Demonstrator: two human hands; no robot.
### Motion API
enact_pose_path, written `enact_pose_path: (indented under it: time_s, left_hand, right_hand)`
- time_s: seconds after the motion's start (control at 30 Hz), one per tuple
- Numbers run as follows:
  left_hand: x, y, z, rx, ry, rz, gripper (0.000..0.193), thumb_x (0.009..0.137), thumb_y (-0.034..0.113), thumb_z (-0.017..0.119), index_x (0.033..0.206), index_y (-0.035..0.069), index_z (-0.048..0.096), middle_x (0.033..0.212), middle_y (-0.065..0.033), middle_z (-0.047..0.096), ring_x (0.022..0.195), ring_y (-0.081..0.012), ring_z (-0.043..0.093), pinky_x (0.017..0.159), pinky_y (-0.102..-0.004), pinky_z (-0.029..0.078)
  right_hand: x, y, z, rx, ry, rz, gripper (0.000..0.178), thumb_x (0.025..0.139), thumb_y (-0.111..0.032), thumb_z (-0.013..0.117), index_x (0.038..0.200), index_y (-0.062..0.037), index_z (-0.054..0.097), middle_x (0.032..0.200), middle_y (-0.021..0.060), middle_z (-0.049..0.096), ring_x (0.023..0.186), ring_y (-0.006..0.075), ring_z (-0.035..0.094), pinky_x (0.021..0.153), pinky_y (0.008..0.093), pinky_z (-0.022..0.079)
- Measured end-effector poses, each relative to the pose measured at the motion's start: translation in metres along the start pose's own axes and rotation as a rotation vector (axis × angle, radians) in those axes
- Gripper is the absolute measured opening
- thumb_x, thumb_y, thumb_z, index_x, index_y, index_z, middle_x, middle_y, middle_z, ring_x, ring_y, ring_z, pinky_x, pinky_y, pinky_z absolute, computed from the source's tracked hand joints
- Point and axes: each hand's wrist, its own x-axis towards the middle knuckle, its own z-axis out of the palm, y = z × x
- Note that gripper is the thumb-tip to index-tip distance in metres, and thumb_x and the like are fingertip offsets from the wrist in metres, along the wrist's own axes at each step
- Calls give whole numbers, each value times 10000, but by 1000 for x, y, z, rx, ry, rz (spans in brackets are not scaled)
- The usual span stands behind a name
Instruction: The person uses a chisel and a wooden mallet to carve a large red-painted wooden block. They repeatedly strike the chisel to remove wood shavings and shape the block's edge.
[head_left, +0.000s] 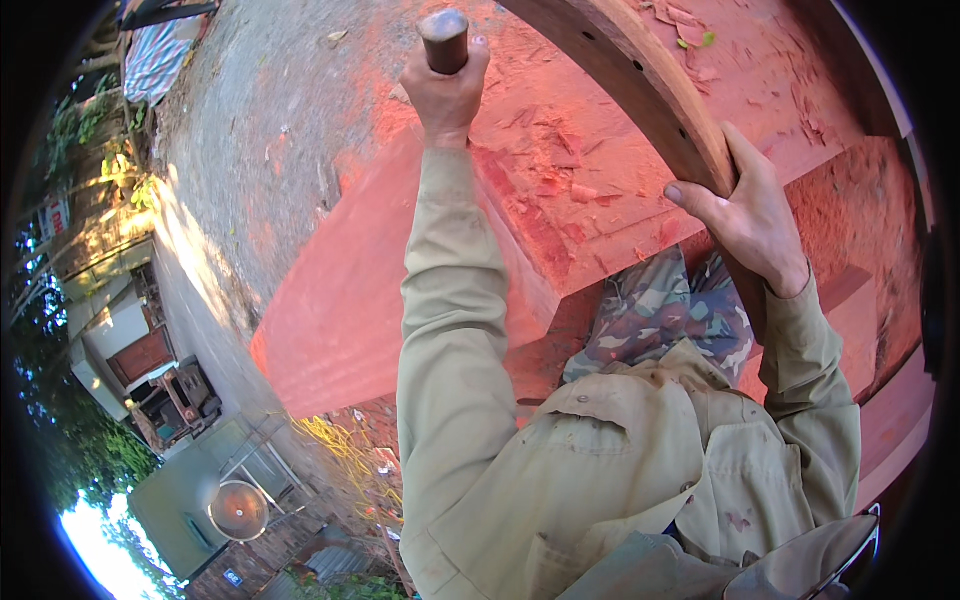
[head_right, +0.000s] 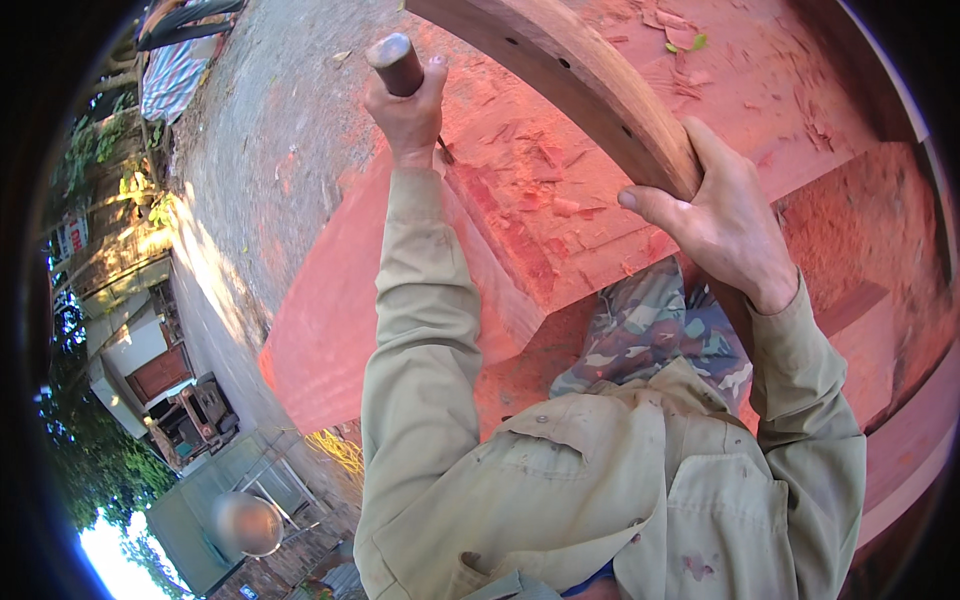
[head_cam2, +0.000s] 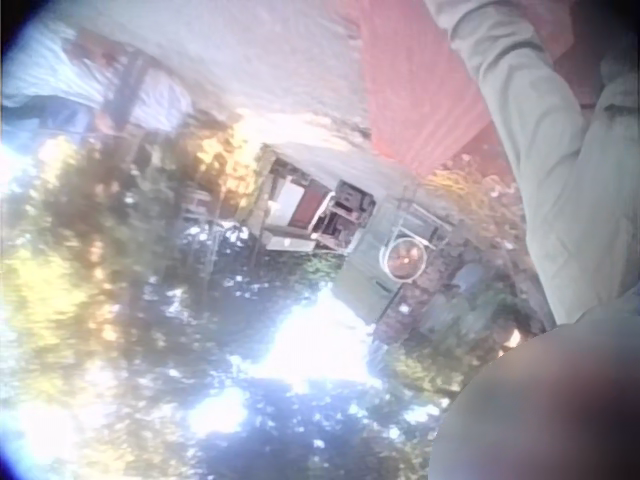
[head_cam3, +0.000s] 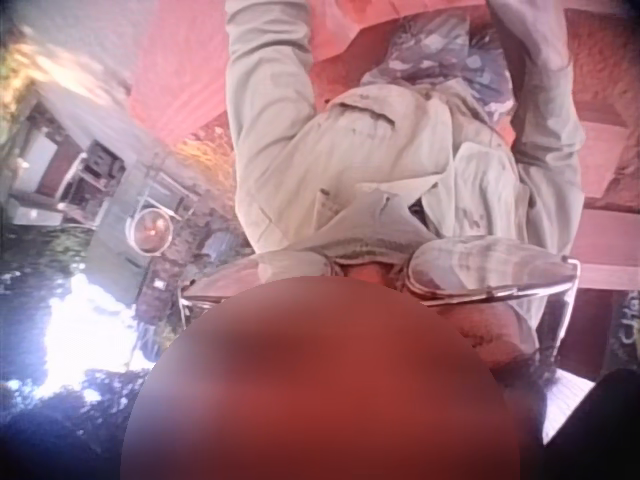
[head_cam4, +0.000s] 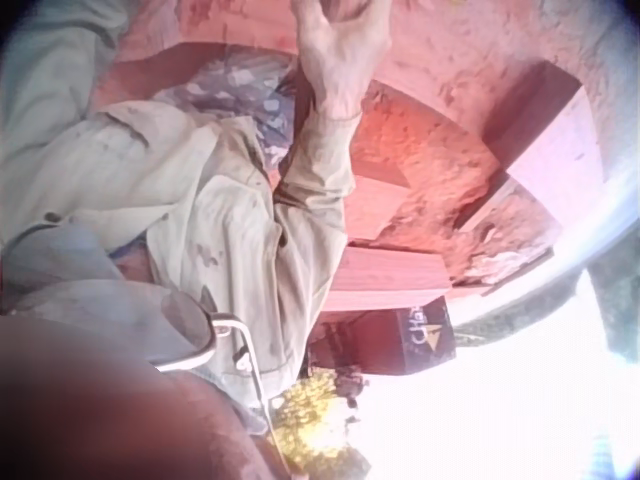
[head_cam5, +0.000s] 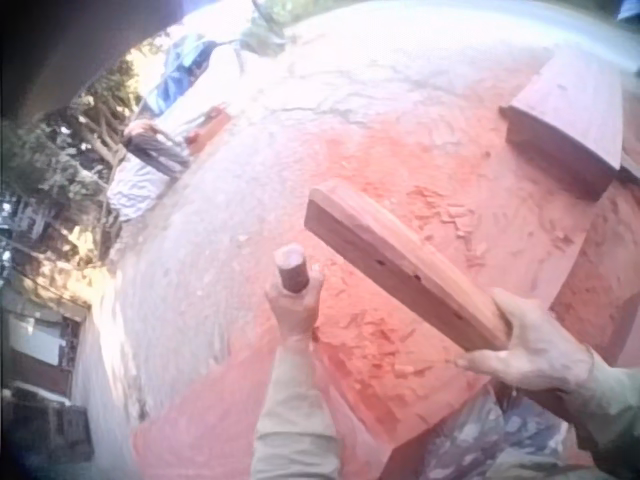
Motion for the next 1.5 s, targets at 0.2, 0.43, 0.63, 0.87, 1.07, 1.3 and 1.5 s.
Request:
enact_pose_path:
  time_s: [0.2, 0.43, 0.63, 0.87, 1.07, 1.3, 1.5]
  left_hand:
    - [28, 35, -20, -775, 352, -215, 149, 918, 26, 719, 821, 54, 610, 616, -56, 614, 511, -144, 609, 481, -292, 505]
    - [11, 25, -22, -100, -35, -314, 169, 878, -1, 771, 806, 33, 622, 637, -79, 633, 505, -146, 605, 491, -303, 516]
    - [10, 17, -16, -282, 113, -235, 181, 884, 26, 761, 808, 37, 597, 664, -47, 626, 526, -134, 613, 491, -290, 513]
    - [4, 18, -49, -240, 123, -243, 170, 875, -11, 745, 840, 25, 583, 662, -85, 602, 522, -181, 591, 519, -339, 530]
    - [-12, 2, -55, -255, 111, -239, 170, 858, -13, 756, 860, 24, 589, 669, -75, 602, 530, -165, 590, 529, -319, 519]
    - [-11, -6, -61, -270, 117, -285, 158, 838, -13, 753, 905, 5, 612, 701, -77, 625, 550, -159, 613, 524, -307, 506]
    - [-8, -5, -52, -330, 170, -205, 136, 848, 10, 766, 882, -2, 635, 717, -32, 640, 554, -115, 595, 537, -289, 500]
  right_hand:
    - [-1, 3, -7, 42, 63, 1, 524, 852, -263, 878, 1198, 43, 630, 917, 119, 664, 833, 191, 592, 784, 366, 518]
    - [-3, 14, -4, 80, 33, 25, 516, 859, -260, 881, 1211, 29, 639, 941, 89, 670, 844, 169, 591, 780, 347, 512]
    - [-7, 9, -9, 94, 26, 19, 538, 864, -283, 887, 1224, 27, 634, 945, 71, 662, 863, 160, 594, 801, 334, 510]
    - [15, -25, -9, 83, 52, -73, 560, 875, -291, 873, 1268, 30, 636, 987, 82, 687, 918, 164, 624, 845, 347, 524]
    - [55, -89, -27, -61, 119, -412, 727, 882, -327, 874, 1436, 41, 580, 1223, 112, 721, 1140, 217, 660, 1001, 368, 521]
    - [94, -150, -6, -232, -104, -492, 494, 883, -276, 820, 1220, 34, 633, 1092, 191, 740, 958, 317, 708, 838, 430, 566]
    - [125, -195, 39, -485, -441, -388, 315, 884, -232, 774, 1035, 27, 678, 980, 258, 757, 802, 403, 749, 698, 483, 605]
